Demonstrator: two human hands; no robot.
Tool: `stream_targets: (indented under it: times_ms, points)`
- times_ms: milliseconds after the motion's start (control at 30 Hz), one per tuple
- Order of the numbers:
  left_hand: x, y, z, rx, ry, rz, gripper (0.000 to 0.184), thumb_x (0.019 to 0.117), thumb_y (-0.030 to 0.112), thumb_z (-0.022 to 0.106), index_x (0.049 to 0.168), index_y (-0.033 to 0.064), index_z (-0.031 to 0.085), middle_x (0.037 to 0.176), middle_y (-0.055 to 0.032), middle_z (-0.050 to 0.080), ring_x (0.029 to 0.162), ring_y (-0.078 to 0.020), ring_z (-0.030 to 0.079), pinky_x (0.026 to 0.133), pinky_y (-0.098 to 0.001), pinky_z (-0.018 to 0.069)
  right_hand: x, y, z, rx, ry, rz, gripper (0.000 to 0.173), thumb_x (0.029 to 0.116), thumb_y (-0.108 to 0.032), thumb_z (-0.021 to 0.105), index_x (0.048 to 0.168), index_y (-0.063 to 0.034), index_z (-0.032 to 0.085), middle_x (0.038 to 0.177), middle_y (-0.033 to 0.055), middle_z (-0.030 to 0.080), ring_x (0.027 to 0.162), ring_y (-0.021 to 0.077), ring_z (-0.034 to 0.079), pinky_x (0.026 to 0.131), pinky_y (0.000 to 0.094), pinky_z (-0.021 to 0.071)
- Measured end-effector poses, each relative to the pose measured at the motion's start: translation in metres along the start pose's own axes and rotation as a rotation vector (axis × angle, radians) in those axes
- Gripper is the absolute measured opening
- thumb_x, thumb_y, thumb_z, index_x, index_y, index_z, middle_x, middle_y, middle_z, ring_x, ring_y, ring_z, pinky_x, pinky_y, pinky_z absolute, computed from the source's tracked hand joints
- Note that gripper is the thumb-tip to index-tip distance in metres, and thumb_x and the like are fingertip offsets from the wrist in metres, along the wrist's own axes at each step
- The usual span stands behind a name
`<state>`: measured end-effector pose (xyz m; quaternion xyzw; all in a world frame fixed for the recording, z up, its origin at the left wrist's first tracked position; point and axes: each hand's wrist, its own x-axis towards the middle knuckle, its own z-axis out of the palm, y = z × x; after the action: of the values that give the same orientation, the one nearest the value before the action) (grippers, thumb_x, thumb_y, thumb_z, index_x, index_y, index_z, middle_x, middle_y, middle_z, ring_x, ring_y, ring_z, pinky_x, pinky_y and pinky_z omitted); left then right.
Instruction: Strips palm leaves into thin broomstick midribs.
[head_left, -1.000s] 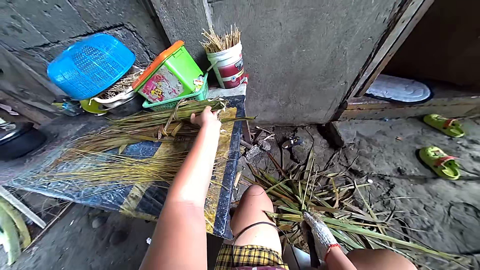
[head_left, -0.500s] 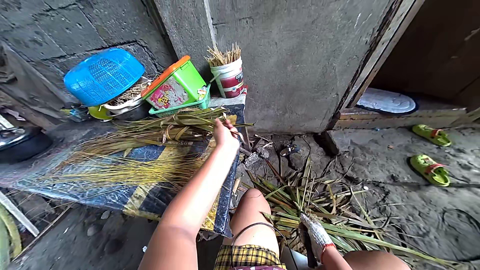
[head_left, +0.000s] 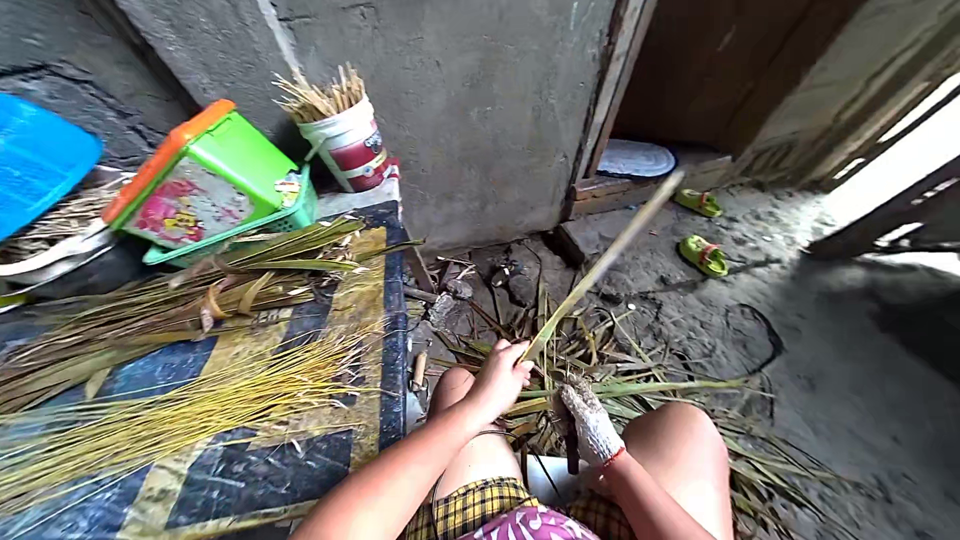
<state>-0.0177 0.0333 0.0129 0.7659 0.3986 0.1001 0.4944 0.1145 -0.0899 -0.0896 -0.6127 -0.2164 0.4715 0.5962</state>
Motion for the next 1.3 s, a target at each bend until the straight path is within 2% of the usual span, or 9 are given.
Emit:
stream_targets:
  times_ms: [100, 233, 333, 433, 600, 967, 1100, 1200, 1300]
  points:
    - [0.012, -0.017, -0.004, -0.064, 0.029, -0.024, 0.026, 0.1015, 0.012, 0.061, 0.123, -0.0018, 0.066, 0.108, -0.0148, 0.069, 0.09, -0.0177, 0.07, 0.086, -0.0329, 0.0586, 0.0, 0.016, -0.005, 0.073, -0.128, -0.183, 0.047, 0.102, -0.02, 0.044, 0.146, -0.0041, 0.044, 0.073, 0.0014, 0.06, 0.056, 0.0132, 0.058, 0.051, 0.0311, 0.0534]
    - [0.015, -0.019, -0.006, -0.124, -0.044, -0.065, 0.024, 0.1015, 0.016, 0.064, 0.118, -0.0006, 0.067, 0.096, -0.0093, 0.07, 0.079, -0.0119, 0.07, 0.077, -0.029, 0.0596, -0.011, 0.0, 0.01, 0.083, -0.224, -0.171, 0.054, 0.1026, -0.021, 0.045, 0.154, -0.008, 0.033, 0.071, -0.0003, 0.056, 0.055, 0.012, 0.056, 0.052, 0.0304, 0.052]
    - [0.01, -0.019, -0.001, -0.106, -0.132, -0.041, 0.023, 0.1011, 0.018, 0.065, 0.114, -0.0009, 0.069, 0.097, -0.0103, 0.069, 0.08, -0.013, 0.069, 0.078, -0.0305, 0.0592, -0.01, -0.002, 0.011, 0.142, -0.276, -0.17, 0.027, 0.1017, -0.026, 0.05, 0.121, -0.0083, 0.053, 0.067, -0.0015, 0.057, 0.054, 0.0112, 0.056, 0.052, 0.0298, 0.0516]
    - [0.005, -0.016, 0.003, -0.047, -0.207, 0.037, 0.026, 0.102, 0.021, 0.063, 0.109, -0.0036, 0.069, 0.098, -0.0135, 0.069, 0.084, -0.0173, 0.067, 0.082, -0.036, 0.0558, -0.013, -0.01, 0.009, 0.152, -0.255, -0.179, 0.021, 0.0996, -0.026, 0.051, 0.107, -0.008, 0.057, 0.066, -0.0029, 0.058, 0.054, 0.0098, 0.057, 0.052, 0.0292, 0.0518]
    - [-0.001, -0.012, 0.007, 0.2, -0.103, 0.155, 0.031, 0.1076, 0.019, 0.05, 0.125, 0.0023, 0.069, 0.124, -0.0157, 0.069, 0.116, -0.0265, 0.066, 0.104, -0.0444, 0.0503, -0.016, -0.033, 0.014, 0.044, -0.034, -0.167, 0.019, 0.1014, -0.018, 0.043, 0.107, -0.0035, 0.054, 0.066, -0.0007, 0.057, 0.052, 0.0108, 0.056, 0.05, 0.0277, 0.0514]
    - [-0.014, -0.01, 0.009, 0.017, -0.054, 0.168, 0.032, 0.1061, 0.013, 0.04, 0.119, -0.0054, 0.063, 0.108, -0.0201, 0.068, 0.107, -0.029, 0.066, 0.097, -0.0449, 0.0499, -0.034, -0.054, 0.041, -0.126, -0.036, -0.136, 0.021, 0.0981, -0.017, 0.054, 0.113, -0.0025, 0.057, 0.067, -0.0019, 0.06, 0.054, 0.0085, 0.058, 0.052, 0.0258, 0.0523]
    - [-0.011, -0.015, 0.005, -0.24, -0.09, 0.098, 0.03, 0.1058, 0.014, 0.042, 0.117, -0.002, 0.064, 0.101, -0.0121, 0.067, 0.095, -0.018, 0.064, 0.089, -0.0388, 0.0517, -0.032, -0.056, 0.037, -0.264, -0.061, -0.176, 0.033, 0.0958, -0.019, 0.058, 0.123, -0.0012, 0.057, 0.076, -0.003, 0.063, 0.061, 0.0077, 0.06, 0.058, 0.0266, 0.0546]
    - [-0.009, -0.016, 0.004, -0.567, -0.109, 0.006, 0.023, 0.1058, 0.01, 0.04, 0.111, 0.0017, 0.061, 0.077, 0.0029, 0.052, 0.058, -0.0031, 0.045, 0.054, -0.0211, 0.0399, -0.027, -0.044, 0.027, -0.344, -0.097, -0.277, 0.044, 0.0947, -0.02, 0.06, 0.133, 0.0005, 0.055, 0.089, -0.0001, 0.067, 0.069, 0.0065, 0.062, 0.064, 0.0273, 0.0559]
    - [-0.009, -0.013, -0.003, -0.783, -0.192, -0.143, 0.022, 0.11, 0.012, 0.037, 0.115, 0.0048, 0.057, 0.069, 0.0053, 0.045, 0.049, -0.0008, 0.038, 0.045, -0.0157, 0.0329, -0.025, -0.035, 0.018, -0.382, -0.148, -0.312, 0.057, 0.0948, -0.02, 0.061, 0.145, 0.0025, 0.047, 0.107, 0.004, 0.068, 0.078, 0.0036, 0.062, 0.071, 0.0245, 0.0556]
